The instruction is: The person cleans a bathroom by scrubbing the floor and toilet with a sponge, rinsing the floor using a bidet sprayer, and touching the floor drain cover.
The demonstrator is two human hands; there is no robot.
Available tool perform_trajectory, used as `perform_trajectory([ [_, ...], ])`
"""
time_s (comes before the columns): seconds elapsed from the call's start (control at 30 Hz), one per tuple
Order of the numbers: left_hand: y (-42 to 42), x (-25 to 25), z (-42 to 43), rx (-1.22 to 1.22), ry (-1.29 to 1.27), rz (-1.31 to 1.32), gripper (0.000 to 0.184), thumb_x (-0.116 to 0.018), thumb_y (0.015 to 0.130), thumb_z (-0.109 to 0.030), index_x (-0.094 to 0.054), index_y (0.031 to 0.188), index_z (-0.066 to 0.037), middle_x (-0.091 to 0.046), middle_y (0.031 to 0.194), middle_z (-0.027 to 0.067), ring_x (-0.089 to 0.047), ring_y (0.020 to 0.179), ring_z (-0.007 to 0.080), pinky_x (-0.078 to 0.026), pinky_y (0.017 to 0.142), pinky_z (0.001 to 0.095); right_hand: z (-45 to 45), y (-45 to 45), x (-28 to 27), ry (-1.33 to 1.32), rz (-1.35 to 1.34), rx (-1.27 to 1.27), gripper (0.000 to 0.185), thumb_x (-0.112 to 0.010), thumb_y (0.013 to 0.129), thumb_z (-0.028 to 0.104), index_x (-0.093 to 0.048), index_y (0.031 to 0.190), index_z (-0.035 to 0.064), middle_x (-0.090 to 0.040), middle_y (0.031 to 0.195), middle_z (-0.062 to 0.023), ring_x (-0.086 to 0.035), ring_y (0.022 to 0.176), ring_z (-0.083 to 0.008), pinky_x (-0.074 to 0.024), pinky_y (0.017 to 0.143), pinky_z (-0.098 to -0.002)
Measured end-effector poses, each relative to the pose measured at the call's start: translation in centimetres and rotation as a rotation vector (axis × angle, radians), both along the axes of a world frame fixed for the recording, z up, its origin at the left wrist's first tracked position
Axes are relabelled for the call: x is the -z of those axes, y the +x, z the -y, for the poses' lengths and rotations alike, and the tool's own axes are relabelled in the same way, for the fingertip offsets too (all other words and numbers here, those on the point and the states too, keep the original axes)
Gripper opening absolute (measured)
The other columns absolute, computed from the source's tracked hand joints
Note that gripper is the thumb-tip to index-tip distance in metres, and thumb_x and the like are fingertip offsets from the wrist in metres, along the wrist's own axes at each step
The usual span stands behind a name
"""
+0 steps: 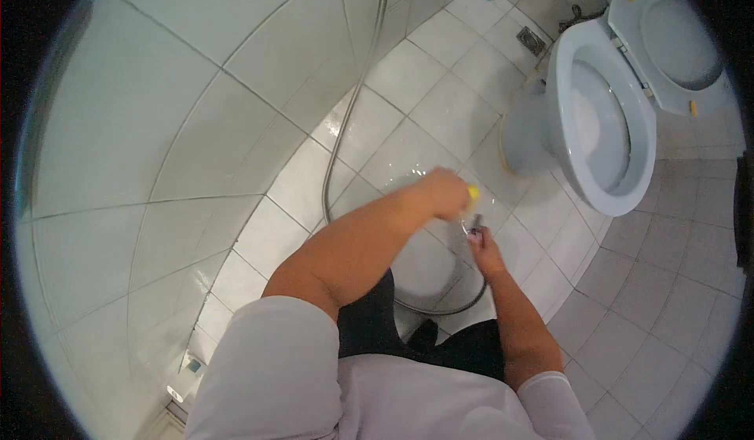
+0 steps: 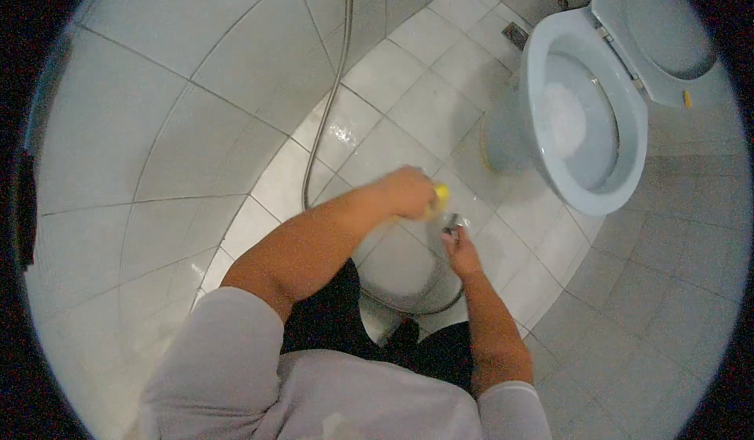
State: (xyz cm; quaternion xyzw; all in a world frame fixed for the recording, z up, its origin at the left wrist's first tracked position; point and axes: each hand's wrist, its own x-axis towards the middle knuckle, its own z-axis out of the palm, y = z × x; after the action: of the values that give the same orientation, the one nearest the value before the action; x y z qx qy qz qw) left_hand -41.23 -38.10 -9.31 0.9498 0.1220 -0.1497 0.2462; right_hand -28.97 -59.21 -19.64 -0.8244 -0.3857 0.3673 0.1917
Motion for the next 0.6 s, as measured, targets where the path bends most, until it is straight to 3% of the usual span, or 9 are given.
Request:
perform_trajectory([
  [0.07, -1.1, -0.2, -2.0, -0.131, 0.072, -0.298, 0.024, -0.059, 0.066, -0.018, -0.065, 0.089, -0.012, -0.062, 0.09, 0.0097, -0.059, 0.084, 0.0281, -0.046, 0.074, 0.038, -3.0, -3.9, -1.3, -0.135, -0.01, -0.161, 0.043, -0.049, 0.083, 0.038, -0.043, 0.111, 0.0059, -0.056, 0.097, -0.0211, -0.054, 0.092, -0.0336, -0.0427, 0.075, -0.0375],
  [0.2, -3.2, 1.1, -3.9, -0.228, -0.019, -0.425, 0.026, -0.059, 0.067, -0.018, -0.064, 0.091, -0.009, -0.061, 0.095, 0.0101, -0.059, 0.088, 0.0274, -0.045, 0.076, 0.0367, -6.4, -7.8, -1.6, -0.275, -0.092, -0.373, 0.054, -0.048, 0.08, 0.046, -0.041, 0.117, 0.0068, -0.052, 0.109, -0.021, -0.05, 0.101, -0.0357, -0.0392, 0.085, -0.0405],
  [0.3, -4.0, 0.4, -4.3, -0.249, -0.086, -0.557, 0.027, -0.06, 0.066, -0.018, -0.064, 0.092, -0.009, -0.061, 0.097, 0.0099, -0.059, 0.09, 0.0262, -0.045, 0.074, 0.0368, -7.3, -8.9, -2.5, -0.284, -0.11, -0.458, 0.053, -0.049, 0.08, 0.045, -0.043, 0.116, 0.0064, -0.052, 0.109, -0.0206, -0.05, 0.101, -0.035, -0.0391, 0.085, -0.0401],
  [0.37, -4.0, 0.8, -4.3, -0.339, -0.092, -0.53, 0.034, -0.062, 0.069, -0.022, -0.061, 0.102, -0.016, -0.057, 0.109, 0.0039, -0.052, 0.102, 0.0205, -0.037, 0.082, 0.041, -8.0, -8.7, -3.2, -0.235, -0.057, -0.447, 0.052, -0.049, 0.08, 0.044, -0.044, 0.115, 0.0059, -0.053, 0.107, -0.0206, -0.05, 0.1, -0.0347, -0.0398, 0.083, -0.0401],
  [0.5, -4.2, -0.1, -4.3, -0.366, -0.002, -0.531, 0.03, -0.06, 0.068, -0.018, -0.063, 0.096, -0.012, -0.06, 0.102, 0.0074, -0.056, 0.096, 0.0236, -0.04, 0.078, 0.0399, -9.5, -6.0, -2.3, -0.079, 0.105, -0.282, 0.05, -0.05, 0.08, 0.043, -0.046, 0.112, 0.0044, -0.055, 0.101, -0.0202, -0.053, 0.095, -0.0336, -0.042, 0.08, -0.0392],
  [0.6, -4.0, -0.1, -4.1, -0.474, 0.058, -0.518, 0.028, -0.059, 0.07, -0.018, -0.063, 0.097, -0.013, -0.06, 0.102, 0.0058, -0.056, 0.096, 0.0236, -0.036, 0.081, 0.0416, -10.3, -4.7, -4.6, 0.026, 0.122, -0.231, 0.05, -0.051, 0.08, 0.044, -0.046, 0.111, 0.0042, -0.057, 0.098, -0.0201, -0.055, 0.092, -0.0329, -0.0433, 0.077, -0.0384],
])
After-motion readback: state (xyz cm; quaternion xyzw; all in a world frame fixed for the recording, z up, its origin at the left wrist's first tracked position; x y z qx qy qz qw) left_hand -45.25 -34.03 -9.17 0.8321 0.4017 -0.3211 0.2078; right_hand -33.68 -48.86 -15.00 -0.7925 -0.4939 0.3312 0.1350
